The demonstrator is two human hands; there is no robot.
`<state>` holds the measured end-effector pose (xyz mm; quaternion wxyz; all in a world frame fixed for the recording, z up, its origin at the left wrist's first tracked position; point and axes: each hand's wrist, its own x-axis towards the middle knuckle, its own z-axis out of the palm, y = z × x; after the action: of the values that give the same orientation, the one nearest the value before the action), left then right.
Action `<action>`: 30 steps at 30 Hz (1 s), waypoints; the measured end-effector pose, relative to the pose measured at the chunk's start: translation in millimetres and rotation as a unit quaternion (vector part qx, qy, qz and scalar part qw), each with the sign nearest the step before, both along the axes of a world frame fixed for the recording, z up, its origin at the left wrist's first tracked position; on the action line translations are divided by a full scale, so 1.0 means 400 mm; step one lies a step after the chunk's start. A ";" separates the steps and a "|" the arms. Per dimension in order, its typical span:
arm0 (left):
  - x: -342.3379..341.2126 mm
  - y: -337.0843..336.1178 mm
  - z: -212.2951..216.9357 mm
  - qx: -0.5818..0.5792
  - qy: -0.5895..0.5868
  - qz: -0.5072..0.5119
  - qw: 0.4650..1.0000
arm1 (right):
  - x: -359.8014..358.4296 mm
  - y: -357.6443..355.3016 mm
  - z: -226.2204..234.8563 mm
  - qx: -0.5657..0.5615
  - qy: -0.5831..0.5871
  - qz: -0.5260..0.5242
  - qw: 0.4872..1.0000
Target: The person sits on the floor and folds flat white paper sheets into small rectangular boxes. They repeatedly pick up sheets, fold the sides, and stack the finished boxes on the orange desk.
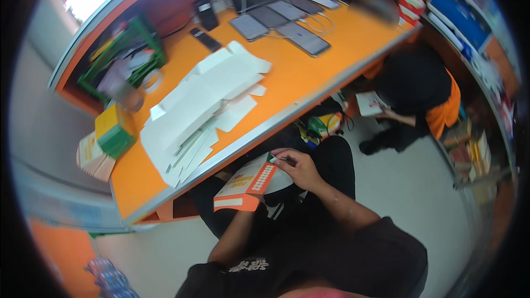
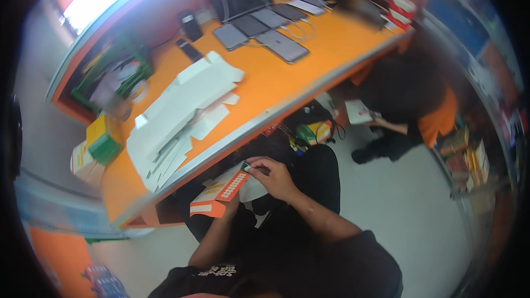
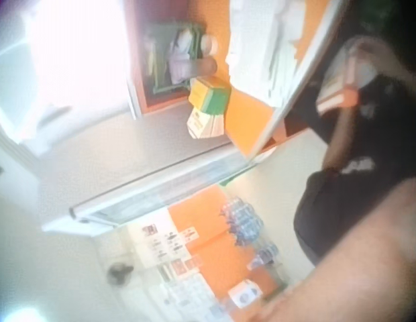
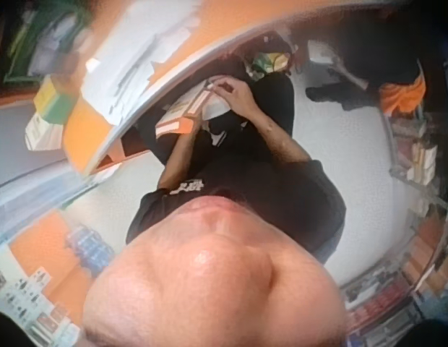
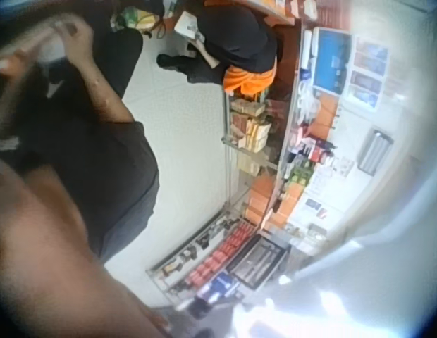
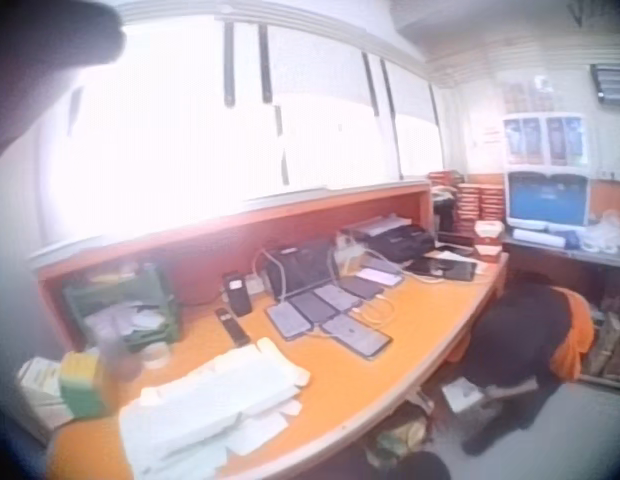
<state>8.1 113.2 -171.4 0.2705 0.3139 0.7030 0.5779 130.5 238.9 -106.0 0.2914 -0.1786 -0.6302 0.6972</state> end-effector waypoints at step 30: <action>0.001 -0.005 0.068 0.061 -0.141 0.085 0.985 | -0.002 -0.009 -0.025 0.142 -0.048 -0.024 0.988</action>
<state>8.6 111.2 -144.1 0.2969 0.1846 0.6454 0.6791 129.8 235.2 -116.0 0.2993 -0.1839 -0.7318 0.5840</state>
